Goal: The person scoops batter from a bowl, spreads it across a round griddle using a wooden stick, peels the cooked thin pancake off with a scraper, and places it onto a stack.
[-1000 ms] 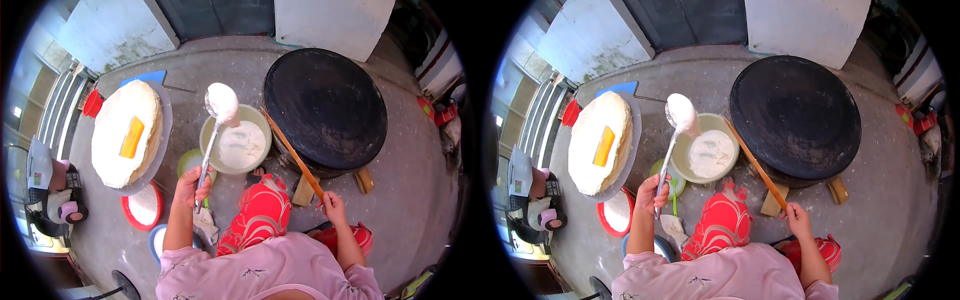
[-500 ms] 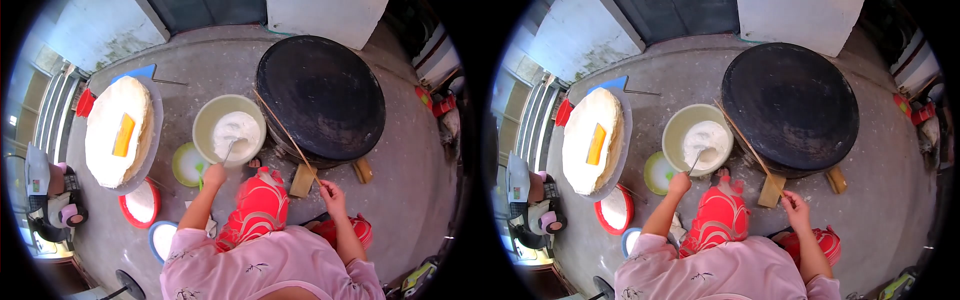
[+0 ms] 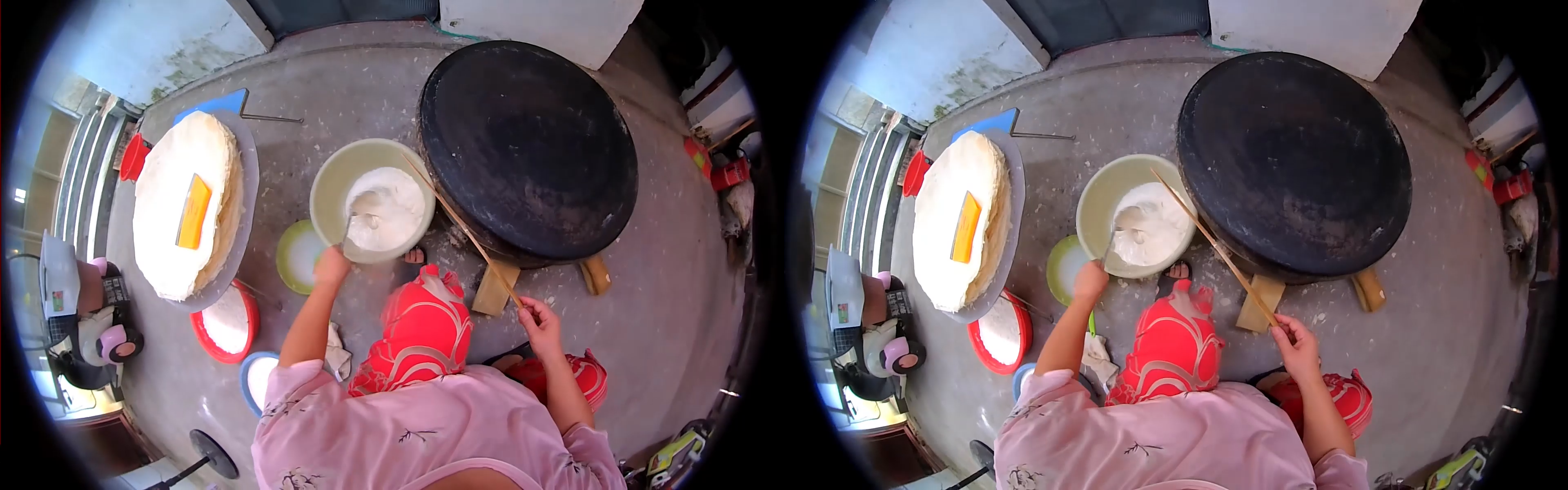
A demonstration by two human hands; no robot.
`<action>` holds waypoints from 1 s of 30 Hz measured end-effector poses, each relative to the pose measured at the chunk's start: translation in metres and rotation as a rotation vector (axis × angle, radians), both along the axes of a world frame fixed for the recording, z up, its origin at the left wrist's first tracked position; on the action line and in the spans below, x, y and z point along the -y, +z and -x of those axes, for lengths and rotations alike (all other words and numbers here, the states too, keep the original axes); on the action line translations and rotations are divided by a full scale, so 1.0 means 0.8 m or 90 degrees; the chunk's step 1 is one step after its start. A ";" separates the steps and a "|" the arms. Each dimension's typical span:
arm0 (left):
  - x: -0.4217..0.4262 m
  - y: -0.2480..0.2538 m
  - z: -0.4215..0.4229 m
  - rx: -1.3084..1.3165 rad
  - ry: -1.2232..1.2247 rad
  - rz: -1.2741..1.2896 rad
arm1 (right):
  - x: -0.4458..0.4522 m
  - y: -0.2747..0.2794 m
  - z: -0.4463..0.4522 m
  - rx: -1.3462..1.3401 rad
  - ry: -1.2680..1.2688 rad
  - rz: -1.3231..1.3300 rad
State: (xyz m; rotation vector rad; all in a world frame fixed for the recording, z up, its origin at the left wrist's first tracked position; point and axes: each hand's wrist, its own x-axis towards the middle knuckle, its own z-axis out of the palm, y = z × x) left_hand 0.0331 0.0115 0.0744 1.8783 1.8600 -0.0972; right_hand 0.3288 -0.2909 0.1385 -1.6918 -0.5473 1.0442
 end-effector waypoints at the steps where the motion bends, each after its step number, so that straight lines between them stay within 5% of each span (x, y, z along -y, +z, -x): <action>1: -0.010 -0.047 0.015 -0.033 -0.035 0.003 | 0.002 -0.002 0.001 -0.002 -0.002 -0.002; 3: -0.003 -0.099 0.002 -0.042 -0.062 0.012 | 0.001 -0.003 0.001 -0.002 -0.002 -0.006; 6: 0.019 -0.071 -0.053 0.040 -0.196 0.056 | 0.000 0.001 -0.002 0.000 0.002 0.005; 8: 0.006 -0.178 -0.037 0.122 -0.284 0.132 | -0.003 0.002 -0.001 0.000 -0.002 -0.002; 11: -0.018 -0.221 -0.003 0.357 -0.470 0.207 | -0.005 -0.002 -0.001 -0.001 0.006 -0.016; 12: -0.016 -0.186 -0.010 0.504 -0.278 0.406 | -0.006 -0.002 0.000 0.000 0.004 -0.017; 13: 0.000 -0.119 -0.027 0.659 0.168 0.631 | -0.007 -0.002 0.001 -0.003 0.004 -0.020; 14: 0.018 -0.058 -0.039 0.743 0.419 0.669 | -0.007 -0.001 0.001 -0.006 0.003 -0.023; 17: 0.043 0.006 -0.028 0.866 0.680 0.686 | -0.006 -0.001 -0.001 -0.021 0.004 -0.024; 22: 0.048 0.019 0.043 1.030 0.537 0.799 | -0.004 0.007 -0.001 -0.057 -0.026 -0.005; 30: 0.053 0.162 0.059 1.013 0.303 0.565 | -0.004 0.019 0.003 -0.102 0.008 -0.056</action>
